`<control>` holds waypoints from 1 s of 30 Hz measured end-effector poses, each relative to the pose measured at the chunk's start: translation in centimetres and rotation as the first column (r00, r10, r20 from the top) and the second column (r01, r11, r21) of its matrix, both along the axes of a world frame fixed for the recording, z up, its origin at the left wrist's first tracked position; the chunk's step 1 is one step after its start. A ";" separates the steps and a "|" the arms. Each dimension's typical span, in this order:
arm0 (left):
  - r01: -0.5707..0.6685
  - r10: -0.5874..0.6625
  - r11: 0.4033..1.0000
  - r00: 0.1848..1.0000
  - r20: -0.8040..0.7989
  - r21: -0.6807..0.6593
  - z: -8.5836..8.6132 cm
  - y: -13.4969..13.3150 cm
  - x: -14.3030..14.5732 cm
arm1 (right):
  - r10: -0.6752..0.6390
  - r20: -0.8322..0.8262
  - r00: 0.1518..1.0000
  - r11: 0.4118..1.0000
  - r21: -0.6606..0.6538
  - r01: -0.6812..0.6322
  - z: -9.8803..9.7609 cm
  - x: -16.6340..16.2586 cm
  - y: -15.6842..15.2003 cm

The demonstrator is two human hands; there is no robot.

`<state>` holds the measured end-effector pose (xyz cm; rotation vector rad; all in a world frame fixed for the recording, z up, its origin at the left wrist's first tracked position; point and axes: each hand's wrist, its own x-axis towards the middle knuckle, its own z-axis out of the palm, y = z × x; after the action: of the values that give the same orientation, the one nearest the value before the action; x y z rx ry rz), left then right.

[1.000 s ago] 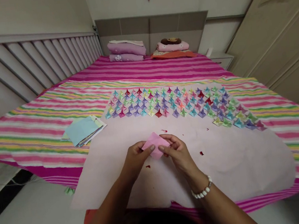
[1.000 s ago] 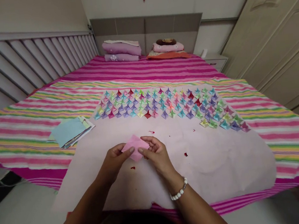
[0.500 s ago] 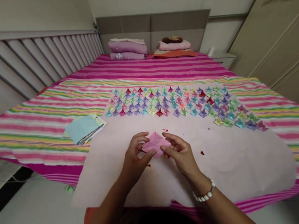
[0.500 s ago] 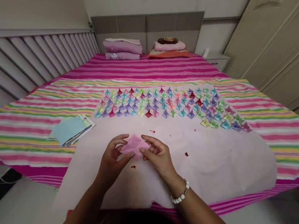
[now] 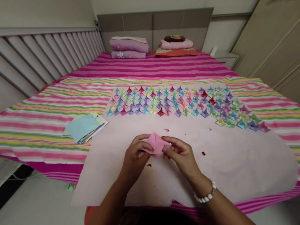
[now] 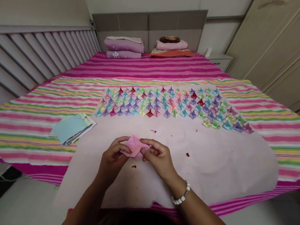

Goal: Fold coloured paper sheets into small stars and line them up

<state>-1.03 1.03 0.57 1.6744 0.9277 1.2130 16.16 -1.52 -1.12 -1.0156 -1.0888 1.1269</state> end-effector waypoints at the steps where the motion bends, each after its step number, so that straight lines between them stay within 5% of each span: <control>1: -0.004 0.004 1.000 1.000 0.005 -0.013 0.0 0.0 0.0 | 0.009 0.001 1.000 1.000 0.006 -0.009 0.0 0.0 0.0; 20: -0.034 0.034 0.999 0.998 0.043 -0.013 -0.3 0.1 0.2 | 0.000 -0.011 1.000 0.996 0.089 0.001 0.2 -0.1 -0.1; 30: 0.101 -0.101 0.994 0.995 -0.004 -0.033 0.1 0.1 0.0 | 0.056 -0.031 0.998 0.995 0.088 -0.053 0.3 0.0 -0.1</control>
<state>-1.00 1.14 0.63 1.6793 0.8512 1.1204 16.21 -1.58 -0.84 -0.9004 -1.1352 1.1267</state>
